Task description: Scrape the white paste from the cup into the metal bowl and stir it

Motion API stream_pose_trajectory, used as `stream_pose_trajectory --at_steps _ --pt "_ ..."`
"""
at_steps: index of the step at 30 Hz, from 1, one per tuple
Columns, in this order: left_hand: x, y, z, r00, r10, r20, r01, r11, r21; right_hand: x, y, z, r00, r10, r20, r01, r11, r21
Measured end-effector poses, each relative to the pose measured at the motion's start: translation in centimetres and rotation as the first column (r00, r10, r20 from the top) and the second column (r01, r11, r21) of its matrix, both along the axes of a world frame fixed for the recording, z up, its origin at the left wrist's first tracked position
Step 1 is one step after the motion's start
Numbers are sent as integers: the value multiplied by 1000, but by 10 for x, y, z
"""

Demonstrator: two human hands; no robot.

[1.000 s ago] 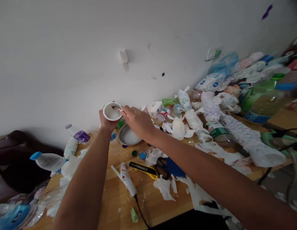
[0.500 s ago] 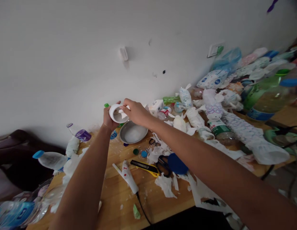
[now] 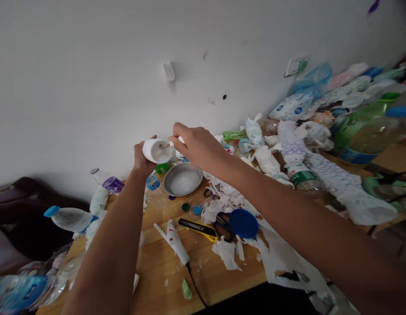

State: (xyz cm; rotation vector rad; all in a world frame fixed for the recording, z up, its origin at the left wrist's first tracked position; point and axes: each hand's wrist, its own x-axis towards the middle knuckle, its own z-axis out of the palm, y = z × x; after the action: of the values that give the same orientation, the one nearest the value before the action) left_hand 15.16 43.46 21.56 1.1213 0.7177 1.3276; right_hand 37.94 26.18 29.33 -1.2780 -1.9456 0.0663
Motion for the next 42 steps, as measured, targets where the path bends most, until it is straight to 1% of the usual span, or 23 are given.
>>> stream_pose_trajectory --at_steps 2,4,7,10,12,14,17,18,19,20,23,24,26,27,29,31,32,33,34,36,38,40,42 --pt "3 0 -3 998 31 -60 -31 1000 0 2 6 -10 1000 3 11 -3 999 -33" --pt "7 -2 -5 992 35 -123 -37 999 -11 5 14 -25 1000 11 -23 -13 999 -51" --pt "13 -4 -5 986 7 -169 -10 1000 -16 9 27 -53 991 11 -134 -20 998 -65" --pt "18 -5 -3 981 -17 -195 15 1000 -10 8 39 -79 956 -10 -295 -32 990 -139" --pt "20 -5 -2 977 -20 -211 20 1000 -2 6 45 -93 905 -36 -424 -47 982 -185" --pt "21 -4 -1 976 -26 -215 30 999 16 5 48 -104 827 -70 -557 -96 960 -264" --pt "19 -2 1 974 -30 -223 40 998 42 9 49 -116 672 -168 -721 -227 880 -417" --pt "17 -2 2 974 -19 -226 31 998 49 12 48 -119 631 -199 -750 -239 869 -432" --pt "15 -1 3 974 -7 -228 20 998 55 15 47 -120 603 -219 -767 -218 880 -423" --pt "13 -1 4 973 6 -229 9 998 61 17 46 -121 592 -224 -774 -174 903 -393" --pt "14 -1 7 971 -21 -238 40 996 75 18 44 -117 619 -184 -763 -6 971 -239" --pt "16 -1 7 969 -44 -244 65 995 77 15 45 -115 639 -159 -752 19 981 -191" --pt "21 -2 6 964 -83 -254 105 992 73 7 47 -112 687 -108 -718 0 989 -149" --pt "24 -3 5 961 -91 -261 112 991 69 3 48 -111 709 -92 -699 -37 985 -167" --pt "25 -3 2 958 -84 -275 105 992 65 0 51 -112 714 -103 -693 -142 947 -287" --pt "23 -3 -2 959 -64 -276 85 994 68 6 52 -115 662 -170 -730 -247 870 -426" --pt "20 -2 -4 962 -47 -269 70 995 74 11 52 -116 629 -207 -749 -286 835 -470" --pt "17 -2 -7 966 -27 -258 49 996 79 17 52 -117 605 -235 -761 -301 817 -491" --pt "15 -1 -9 969 -5 -247 26 996 81 23 52 -117 596 -247 -764 -287 823 -491" --pt "11 0 -14 971 37 -237 -16 996 87 32 51 -115 630 -219 -745 -197 883 -426" --pt "12 2 -19 969 55 -240 -34 995 89 32 50 -112 691 -149 -707 -120 941 -316" --pt "15 4 -22 966 46 -253 -25 996 86 23 50 -110 749 -82 -657 -125 957 -262" --pt "18 5 -25 960 30 -277 -10 997 73 11 51 -111 798 -67 -599 -148 941 -303"
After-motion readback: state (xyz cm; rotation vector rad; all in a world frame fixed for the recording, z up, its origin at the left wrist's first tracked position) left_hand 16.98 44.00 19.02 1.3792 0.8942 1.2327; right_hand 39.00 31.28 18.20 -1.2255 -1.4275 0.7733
